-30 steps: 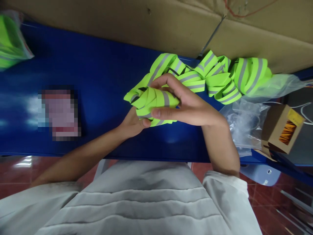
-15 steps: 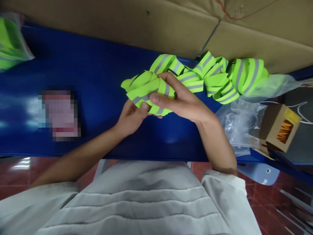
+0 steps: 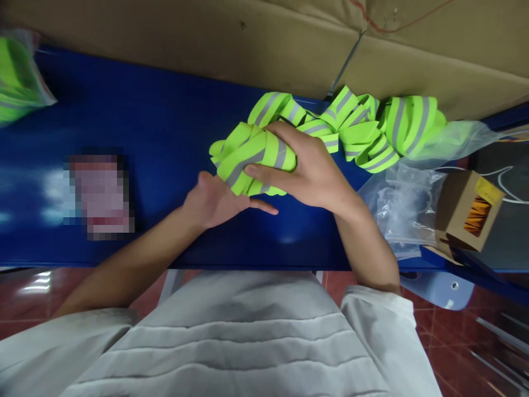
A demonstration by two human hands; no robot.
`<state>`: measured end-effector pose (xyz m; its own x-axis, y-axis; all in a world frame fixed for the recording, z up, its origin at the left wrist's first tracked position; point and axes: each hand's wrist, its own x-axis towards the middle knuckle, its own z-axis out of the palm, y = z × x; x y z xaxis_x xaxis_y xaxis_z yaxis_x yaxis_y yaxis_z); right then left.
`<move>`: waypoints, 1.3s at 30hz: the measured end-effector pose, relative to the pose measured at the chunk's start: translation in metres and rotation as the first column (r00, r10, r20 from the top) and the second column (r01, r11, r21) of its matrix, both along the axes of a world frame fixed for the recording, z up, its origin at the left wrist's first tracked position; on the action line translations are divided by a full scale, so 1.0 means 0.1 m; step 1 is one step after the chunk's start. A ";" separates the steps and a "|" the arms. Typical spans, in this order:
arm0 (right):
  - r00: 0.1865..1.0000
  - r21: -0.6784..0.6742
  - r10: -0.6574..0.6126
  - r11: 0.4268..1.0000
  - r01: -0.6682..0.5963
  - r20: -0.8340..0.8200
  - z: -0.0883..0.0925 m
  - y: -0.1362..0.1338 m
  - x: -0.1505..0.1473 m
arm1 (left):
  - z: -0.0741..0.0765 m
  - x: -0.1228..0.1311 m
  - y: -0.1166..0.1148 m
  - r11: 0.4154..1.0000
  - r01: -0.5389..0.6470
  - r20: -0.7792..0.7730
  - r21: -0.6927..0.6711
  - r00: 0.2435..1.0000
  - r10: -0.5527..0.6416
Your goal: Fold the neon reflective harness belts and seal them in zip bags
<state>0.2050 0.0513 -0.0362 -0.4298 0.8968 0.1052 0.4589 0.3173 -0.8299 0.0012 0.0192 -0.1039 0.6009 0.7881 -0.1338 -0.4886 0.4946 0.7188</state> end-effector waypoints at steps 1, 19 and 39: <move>1.000 0.007 0.011 1.000 -0.012 0.011 0.02 -0.01 0.01 | 0.00 0.01 0.00 1.000 -0.003 -0.026 0.007 1.000 0.003; 0.931 0.280 -0.141 0.959 0.044 0.337 0.48 -0.44 0.36 | -0.10 0.09 -0.08 0.973 -0.151 -0.206 0.174 0.961 0.186; 0.473 0.383 -0.496 0.867 0.320 0.728 -0.31 -1.91 2.14 | -0.02 0.14 -0.21 0.997 0.007 -0.134 0.082 0.991 0.004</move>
<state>0.4190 -0.1399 -0.0674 -0.0026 0.9959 0.0901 0.9999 0.0041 -0.0165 0.0147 -0.0021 -0.1061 0.5834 0.7985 -0.1483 -0.3845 0.4324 0.8156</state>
